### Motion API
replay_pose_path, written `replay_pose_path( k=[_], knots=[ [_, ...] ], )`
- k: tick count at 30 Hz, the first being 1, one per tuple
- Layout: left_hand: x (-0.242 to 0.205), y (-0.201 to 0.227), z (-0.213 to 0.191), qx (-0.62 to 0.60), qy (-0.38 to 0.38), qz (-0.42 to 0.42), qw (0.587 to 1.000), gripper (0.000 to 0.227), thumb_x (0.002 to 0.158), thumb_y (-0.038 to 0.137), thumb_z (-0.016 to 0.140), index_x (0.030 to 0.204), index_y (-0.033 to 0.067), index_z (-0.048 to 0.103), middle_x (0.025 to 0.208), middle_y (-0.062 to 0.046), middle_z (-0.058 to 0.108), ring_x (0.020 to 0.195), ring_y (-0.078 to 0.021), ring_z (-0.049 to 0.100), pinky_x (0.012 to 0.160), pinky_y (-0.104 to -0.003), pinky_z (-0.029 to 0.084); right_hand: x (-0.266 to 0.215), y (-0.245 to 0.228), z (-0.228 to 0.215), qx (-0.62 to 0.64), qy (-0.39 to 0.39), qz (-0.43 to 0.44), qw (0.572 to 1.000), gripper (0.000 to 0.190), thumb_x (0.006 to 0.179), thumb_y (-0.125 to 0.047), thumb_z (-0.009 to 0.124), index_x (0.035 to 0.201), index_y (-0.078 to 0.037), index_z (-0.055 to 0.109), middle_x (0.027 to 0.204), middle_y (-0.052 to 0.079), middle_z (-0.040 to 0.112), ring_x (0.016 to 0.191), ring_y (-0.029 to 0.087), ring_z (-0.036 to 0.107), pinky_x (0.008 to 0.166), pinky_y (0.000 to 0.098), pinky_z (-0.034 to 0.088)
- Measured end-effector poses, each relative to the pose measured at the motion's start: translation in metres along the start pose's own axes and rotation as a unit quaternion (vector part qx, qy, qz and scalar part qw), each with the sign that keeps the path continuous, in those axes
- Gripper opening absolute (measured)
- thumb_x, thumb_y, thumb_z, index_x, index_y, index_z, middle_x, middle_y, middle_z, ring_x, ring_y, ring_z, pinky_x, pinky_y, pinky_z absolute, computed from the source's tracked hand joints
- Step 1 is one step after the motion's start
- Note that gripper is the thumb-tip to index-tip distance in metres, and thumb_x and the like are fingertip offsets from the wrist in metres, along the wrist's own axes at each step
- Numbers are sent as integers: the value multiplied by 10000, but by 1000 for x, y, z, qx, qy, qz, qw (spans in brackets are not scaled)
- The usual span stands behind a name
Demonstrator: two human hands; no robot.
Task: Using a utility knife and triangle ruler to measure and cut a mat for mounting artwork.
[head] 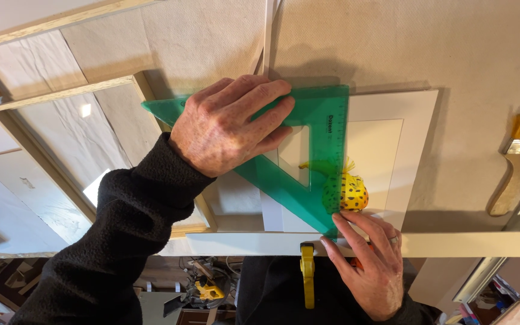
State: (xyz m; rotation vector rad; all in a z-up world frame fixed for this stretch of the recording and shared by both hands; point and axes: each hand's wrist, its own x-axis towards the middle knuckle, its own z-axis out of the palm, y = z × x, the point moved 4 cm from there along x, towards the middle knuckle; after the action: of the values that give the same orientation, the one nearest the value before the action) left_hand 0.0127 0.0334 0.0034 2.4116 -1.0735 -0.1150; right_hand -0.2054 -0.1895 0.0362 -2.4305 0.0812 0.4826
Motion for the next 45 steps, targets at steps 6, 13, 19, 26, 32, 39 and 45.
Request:
replay_pose_path(
  k=[6,13,19,26,32,39,45],
  knots=[
    [0,0,0,-1,-5,2,1000,251,969,197,896,1148,85,761,1300,-36,700,1121,-200,747,883,-337,644,-1,2,1,-2,-2,2,1000,544,750,-149,939,1259,-78,761,1326,54,683,1185,252,629,1061,404,500],
    [-1,1,-6,29,0,19,999,237,991,228,887,1139,94,758,1308,-32,710,1086,-176,766,861,-316,645,1,-7,-4,-3,4,-9,1000,536,746,-148,937,1248,-70,767,1319,51,698,1145,241,643,1054,408,478],
    [-29,-8,-32,56,-10,15,998,226,967,209,920,1133,121,794,1317,-16,737,1103,-163,783,871,-309,661,6,-34,0,14,-15,-51,999,499,754,-164,924,1227,-108,774,1310,17,706,1136,209,670,1065,406,452],
    [-56,-21,-42,71,-23,2,997,228,975,214,915,1137,119,785,1336,-19,728,1112,-174,778,882,-326,652,11,-48,24,15,-48,-69,996,506,762,-185,939,1235,-148,766,1323,-18,676,1142,184,664,1055,441,461],
    [-56,-25,-38,53,-19,-1,998,244,981,226,908,1152,114,775,1348,-26,705,1127,-187,761,888,-332,638,14,-46,30,-20,-63,-83,994,581,772,-193,933,1311,-129,728,1358,3,635,1236,220,629,1096,456,443],
    [-59,-29,-35,43,-17,6,999,253,973,223,918,1151,100,787,1345,-31,711,1133,-206,764,899,-339,649,11,-45,35,-20,-67,-79,994,597,751,-205,952,1305,-145,737,1350,-2,634,1229,207,628,1095,476,408],
    [-58,-31,-35,26,-17,2,1000,253,965,205,912,1149,93,780,1334,-36,707,1133,-216,761,896,-345,647,12,-45,36,-26,-72,-77,994,620,753,-215,952,1327,-146,727,1364,-6,632,1233,200,634,1091,492,401]
  ],
)
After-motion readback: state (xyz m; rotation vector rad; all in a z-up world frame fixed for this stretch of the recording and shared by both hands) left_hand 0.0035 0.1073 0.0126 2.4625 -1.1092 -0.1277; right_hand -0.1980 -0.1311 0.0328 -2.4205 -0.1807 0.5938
